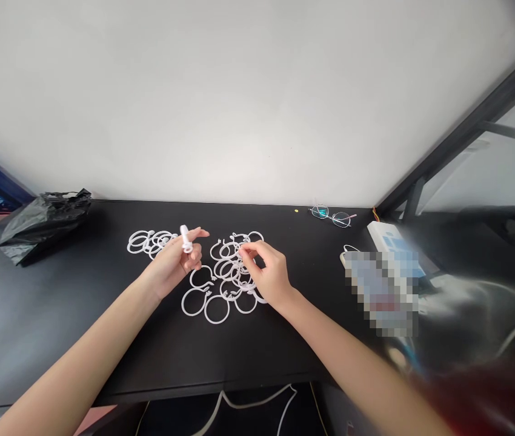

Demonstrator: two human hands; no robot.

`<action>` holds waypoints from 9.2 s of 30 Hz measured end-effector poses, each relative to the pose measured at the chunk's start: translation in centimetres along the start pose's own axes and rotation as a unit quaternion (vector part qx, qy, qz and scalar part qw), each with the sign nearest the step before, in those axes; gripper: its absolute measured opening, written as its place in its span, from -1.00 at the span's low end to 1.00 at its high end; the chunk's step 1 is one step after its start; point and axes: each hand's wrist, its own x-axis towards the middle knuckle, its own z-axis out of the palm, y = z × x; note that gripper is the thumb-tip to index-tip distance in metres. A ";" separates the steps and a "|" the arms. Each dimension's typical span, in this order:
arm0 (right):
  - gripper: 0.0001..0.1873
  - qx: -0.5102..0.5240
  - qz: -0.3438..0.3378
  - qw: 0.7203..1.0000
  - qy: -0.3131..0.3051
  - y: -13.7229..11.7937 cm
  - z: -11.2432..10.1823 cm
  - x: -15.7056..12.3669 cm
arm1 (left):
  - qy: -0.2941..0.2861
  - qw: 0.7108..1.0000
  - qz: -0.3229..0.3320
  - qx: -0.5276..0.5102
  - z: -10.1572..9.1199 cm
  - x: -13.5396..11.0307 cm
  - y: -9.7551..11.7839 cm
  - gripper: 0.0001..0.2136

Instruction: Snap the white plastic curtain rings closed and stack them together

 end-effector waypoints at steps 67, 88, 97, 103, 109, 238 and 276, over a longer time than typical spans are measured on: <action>-0.87 0.025 -0.045 0.999 0.003 -0.3 0.0 0.0 | -0.004 0.989 0.017 0.150 0.7 -0.4 -0.8 -0.59; -0.87 0.139 0.072 0.987 -0.038 -0.4 0.1 -0.1 | -0.076 0.854 0.276 0.434 2.8 -2.5 -2.6 -0.69; -0.71 0.232 0.149 0.961 0.001 -0.4 0.1 -0.1 | -0.056 0.955 0.144 0.254 2.3 -1.5 -1.6 -0.62; -0.84 0.219 0.132 0.966 -0.044 -0.6 0.0 0.0 | -0.079 0.979 0.087 0.166 1.9 -1.2 -1.3 -0.62; -0.87 0.217 0.108 0.970 -0.036 -0.4 0.1 -0.1 | -0.062 0.963 0.124 0.232 2.4 -1.5 -1.7 -0.65; -0.84 0.087 -0.064 0.983 -0.150 0.1 -0.1 -0.6 | -0.136 0.944 0.055 0.294 -0.6 -0.6 -0.3 -0.70; -0.79 0.061 -0.081 0.979 -0.176 -1.0 -0.2 -0.3 | -0.062 0.824 0.302 0.475 2.2 -2.5 -1.6 -0.74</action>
